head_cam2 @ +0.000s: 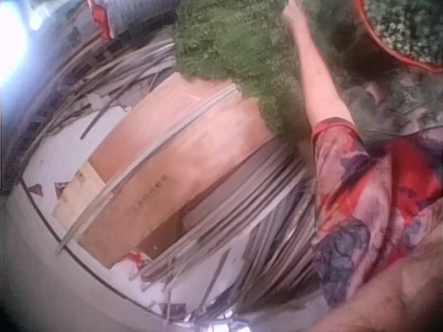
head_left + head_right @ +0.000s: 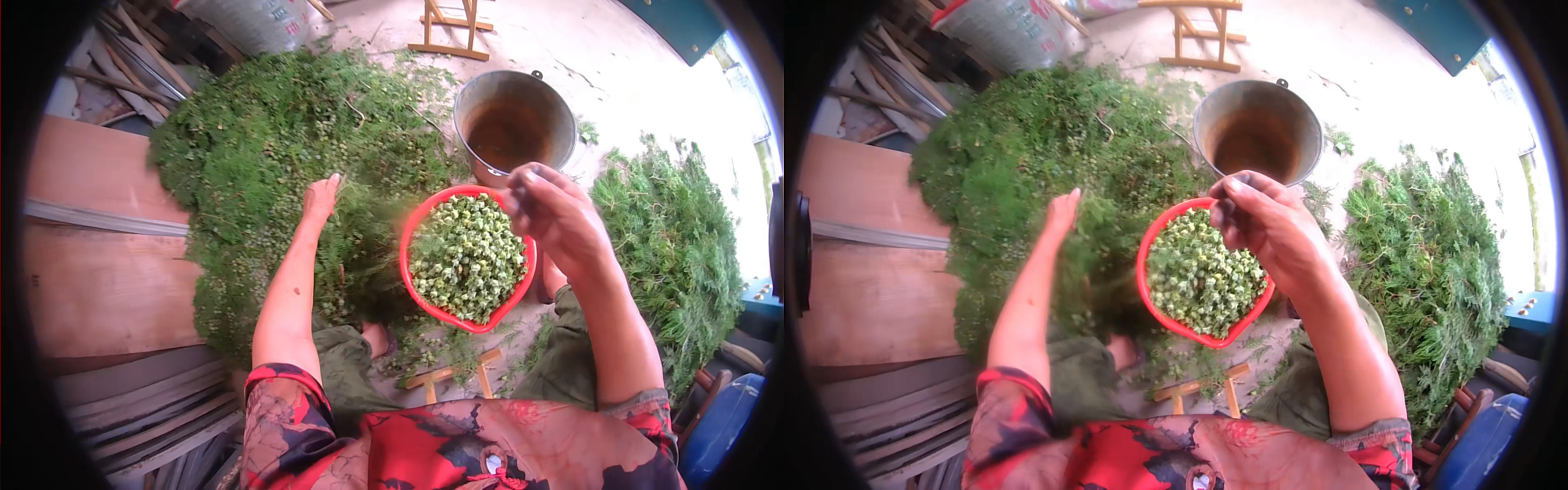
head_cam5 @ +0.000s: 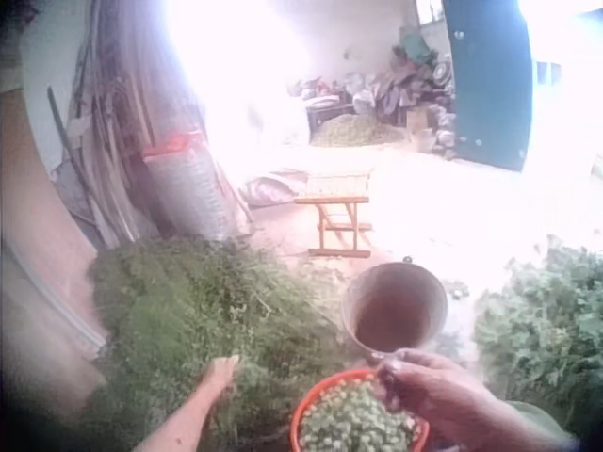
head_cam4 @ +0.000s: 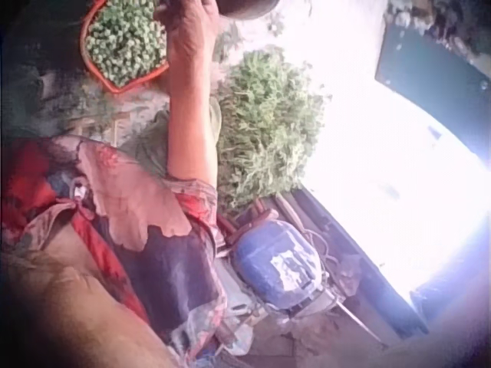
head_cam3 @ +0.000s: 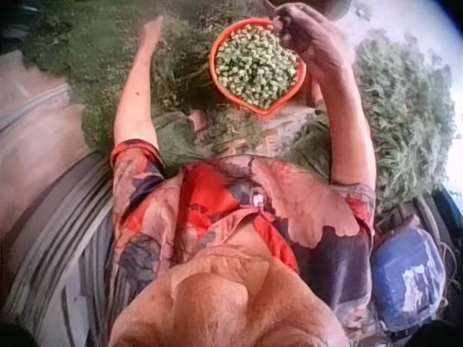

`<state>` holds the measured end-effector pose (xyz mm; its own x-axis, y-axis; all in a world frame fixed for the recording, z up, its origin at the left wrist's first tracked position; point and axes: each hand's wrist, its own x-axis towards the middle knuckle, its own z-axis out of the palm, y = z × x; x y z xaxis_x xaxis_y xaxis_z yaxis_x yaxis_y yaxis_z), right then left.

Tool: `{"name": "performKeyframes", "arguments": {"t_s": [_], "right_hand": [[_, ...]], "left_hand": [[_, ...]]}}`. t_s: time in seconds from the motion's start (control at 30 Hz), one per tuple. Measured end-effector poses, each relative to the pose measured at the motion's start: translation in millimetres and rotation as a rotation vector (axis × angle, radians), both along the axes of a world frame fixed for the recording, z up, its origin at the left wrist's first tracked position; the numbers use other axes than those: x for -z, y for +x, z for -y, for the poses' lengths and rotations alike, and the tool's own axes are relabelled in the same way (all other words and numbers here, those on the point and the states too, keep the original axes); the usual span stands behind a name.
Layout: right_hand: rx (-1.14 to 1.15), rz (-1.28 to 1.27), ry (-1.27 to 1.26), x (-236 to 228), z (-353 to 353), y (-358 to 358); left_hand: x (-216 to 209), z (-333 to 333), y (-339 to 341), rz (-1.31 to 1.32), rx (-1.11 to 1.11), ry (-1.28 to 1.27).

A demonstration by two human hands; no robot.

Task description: Picking small green peppercorns or fruits from harvested branches into a red bucket.

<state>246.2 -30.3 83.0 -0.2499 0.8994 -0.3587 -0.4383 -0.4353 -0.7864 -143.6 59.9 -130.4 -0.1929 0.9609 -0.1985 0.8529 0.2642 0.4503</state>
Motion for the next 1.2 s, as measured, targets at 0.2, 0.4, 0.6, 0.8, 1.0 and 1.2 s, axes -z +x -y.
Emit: {"name": "performKeyframes", "arguments": {"t_s": [0.2,0.4,0.6,0.8,1.0,1.2], "right_hand": [[-0.2,0.368,0.328,28.2,-3.3,-7.0],[-0.454,0.726,0.902,41.2,17.9,-47.0],[-0.619,0.409,0.295,32.4,25.3,-37.3],[-0.543,0.126,-0.042,38.9,24.3,-41.5],[-0.552,0.408,0.302,37.7,17.2,-39.9],[-0.687,0.581,0.55,69.5,18.2,-43.3]], "left_hand": [[-167.3,48.0,51.0,0.76,-0.387,-0.063],[-240.2,105.1,98.4,1.239,-0.344,-0.428],[-222.3,113.0,153.7,1.387,-0.255,-0.143],[-190.8,107.7,170.8,1.199,-0.029,-0.249],[-165.0,90.3,160.3,1.284,-0.269,-0.108],[-163.3,88.8,118.9,1.168,0.033,0.222]]}}
